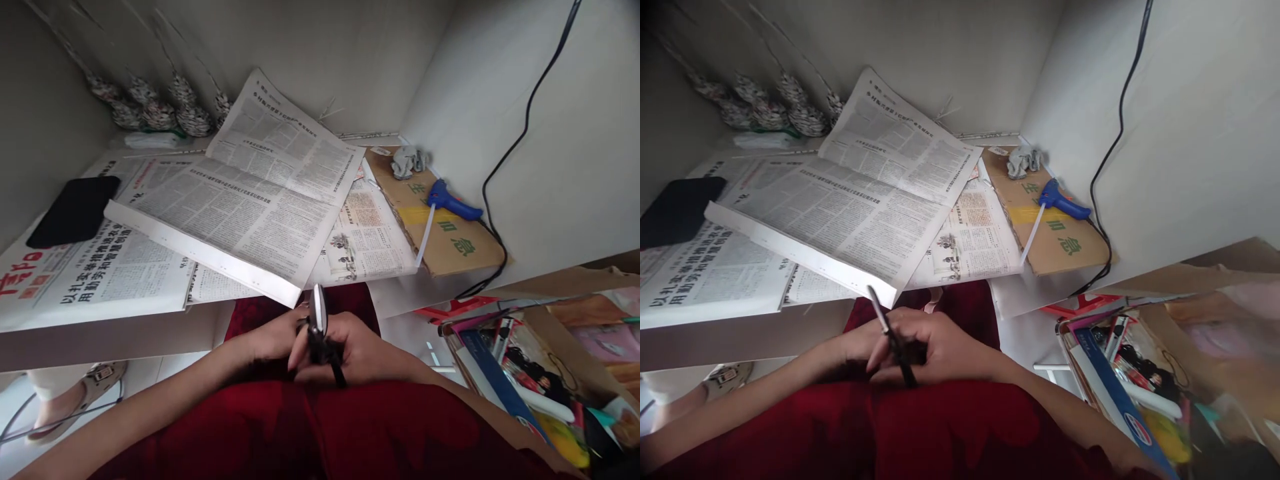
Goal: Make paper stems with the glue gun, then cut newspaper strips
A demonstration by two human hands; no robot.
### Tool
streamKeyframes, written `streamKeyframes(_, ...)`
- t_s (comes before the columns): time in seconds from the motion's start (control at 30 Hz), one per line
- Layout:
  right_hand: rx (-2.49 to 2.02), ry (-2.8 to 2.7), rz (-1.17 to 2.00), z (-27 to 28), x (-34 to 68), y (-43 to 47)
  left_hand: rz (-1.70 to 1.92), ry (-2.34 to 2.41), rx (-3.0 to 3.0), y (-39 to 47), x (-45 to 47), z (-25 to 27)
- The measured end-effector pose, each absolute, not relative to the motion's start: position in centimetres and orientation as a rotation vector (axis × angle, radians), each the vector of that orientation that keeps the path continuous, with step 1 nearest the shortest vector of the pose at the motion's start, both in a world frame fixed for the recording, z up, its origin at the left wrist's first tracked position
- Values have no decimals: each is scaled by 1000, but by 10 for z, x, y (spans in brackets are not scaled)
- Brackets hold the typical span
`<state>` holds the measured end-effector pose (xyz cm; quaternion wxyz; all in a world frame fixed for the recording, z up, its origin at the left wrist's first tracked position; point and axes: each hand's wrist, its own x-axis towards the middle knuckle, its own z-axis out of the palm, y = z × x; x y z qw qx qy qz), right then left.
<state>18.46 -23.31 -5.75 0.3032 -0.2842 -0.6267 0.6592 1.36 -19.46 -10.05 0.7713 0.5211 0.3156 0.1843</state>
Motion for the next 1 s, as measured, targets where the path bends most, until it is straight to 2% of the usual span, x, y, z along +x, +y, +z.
streamKeyframes(0.13, -953, -1575, 1783, -72, 207, -236, 313, 503, 1022, -200, -3, -84)
streamKeyframes(0.27, -928, -1498, 1939, -84, 208, -239, 403, 480, 1094, -205, -4, -79)
streamKeyframes(0.37, -1097, -1294, 1898, -101, 217, -251, 464, 502, 1130, -207, -1, -86)
streamKeyframes(0.43, -1355, -1012, 1713, -120, 235, -264, 465, 494, 1118, -208, -4, -91)
streamKeyframes(0.5, -1600, -773, 1349, -141, 260, -275, 471, 489, 1105, -208, -9, -94)
streamKeyframes(0.6, -1762, -792, 946, -159, 291, -274, 484, 483, 1083, -208, -13, -96)
streamKeyframes(0.73, -1818, -1221, 822, -162, 306, -243, 468, 466, 1127, -207, -12, -95)
streamKeyframes(0.83, -1993, -1346, 626, -171, 314, -233, 487, 468, 1145, -208, -14, -96)
streamKeyframes(1.0, -2374, -1347, 517, -212, 339, -281, 513, 457, 1108, -210, -22, -104)
